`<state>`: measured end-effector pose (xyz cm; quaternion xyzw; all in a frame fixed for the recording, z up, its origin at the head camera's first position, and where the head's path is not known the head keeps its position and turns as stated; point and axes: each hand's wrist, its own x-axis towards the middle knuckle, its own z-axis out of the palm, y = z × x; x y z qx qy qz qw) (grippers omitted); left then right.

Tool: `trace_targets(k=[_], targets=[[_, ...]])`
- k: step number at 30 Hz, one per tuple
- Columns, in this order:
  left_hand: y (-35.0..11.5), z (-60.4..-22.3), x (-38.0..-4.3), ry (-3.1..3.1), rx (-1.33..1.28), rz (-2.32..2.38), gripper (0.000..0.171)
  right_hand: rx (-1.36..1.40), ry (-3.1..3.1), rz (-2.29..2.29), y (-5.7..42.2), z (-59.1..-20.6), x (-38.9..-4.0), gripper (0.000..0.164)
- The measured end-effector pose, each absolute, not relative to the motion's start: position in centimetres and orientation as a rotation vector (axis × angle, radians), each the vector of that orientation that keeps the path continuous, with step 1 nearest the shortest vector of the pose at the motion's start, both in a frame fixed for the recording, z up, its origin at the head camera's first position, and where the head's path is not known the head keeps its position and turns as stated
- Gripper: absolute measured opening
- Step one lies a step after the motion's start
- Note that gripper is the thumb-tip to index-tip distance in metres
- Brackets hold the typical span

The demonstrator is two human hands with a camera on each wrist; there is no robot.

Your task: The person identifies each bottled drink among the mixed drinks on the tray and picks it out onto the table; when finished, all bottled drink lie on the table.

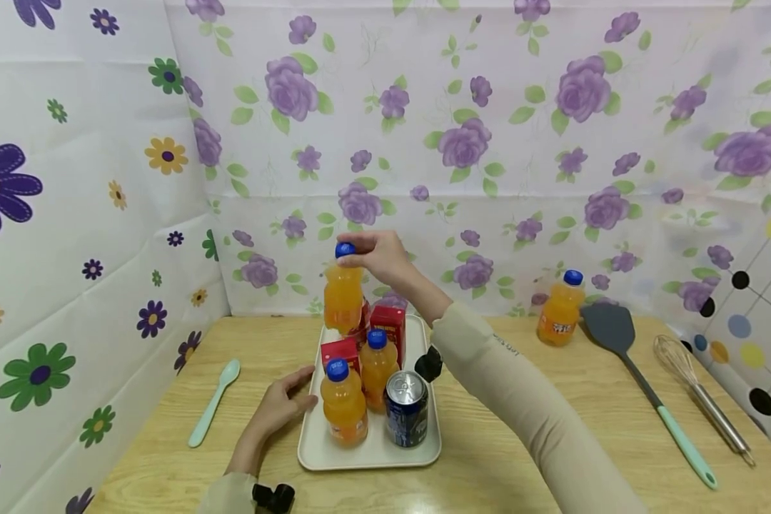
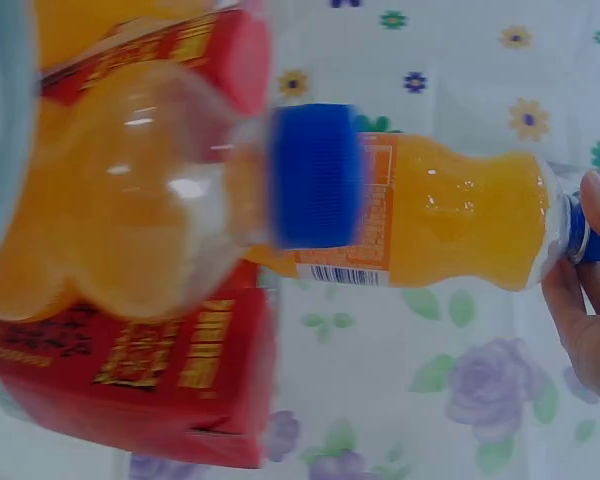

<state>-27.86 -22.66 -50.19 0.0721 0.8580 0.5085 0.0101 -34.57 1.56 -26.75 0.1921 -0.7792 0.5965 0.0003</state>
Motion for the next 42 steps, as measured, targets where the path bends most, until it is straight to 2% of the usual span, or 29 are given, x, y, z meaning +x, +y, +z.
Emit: trace_targets(k=[10, 19, 33, 42], targets=[[-22.4, -50.1, -28.3, 2.676, 0.219, 1.582, 0.06, 0.523, -2.298, 1.923, 4.9, -23.4, -34.7, 0.038], [-22.5, -50.0, -28.1, 2.681, 0.226, 1.562, 0.061, 0.364, -2.279, 1.891, 10.3, -22.7, -35.1, 0.042], [-22.8, -50.2, -27.7, 2.674, 0.19, 1.559, 0.06, 0.125, -2.438, 1.661, 19.3, -27.4, -36.0, 0.049], [-22.5, -50.0, -27.9, 2.669, 0.198, 1.561, 0.061, 0.067, -2.46, 1.59, 22.0, -31.0, -36.4, 0.046]])
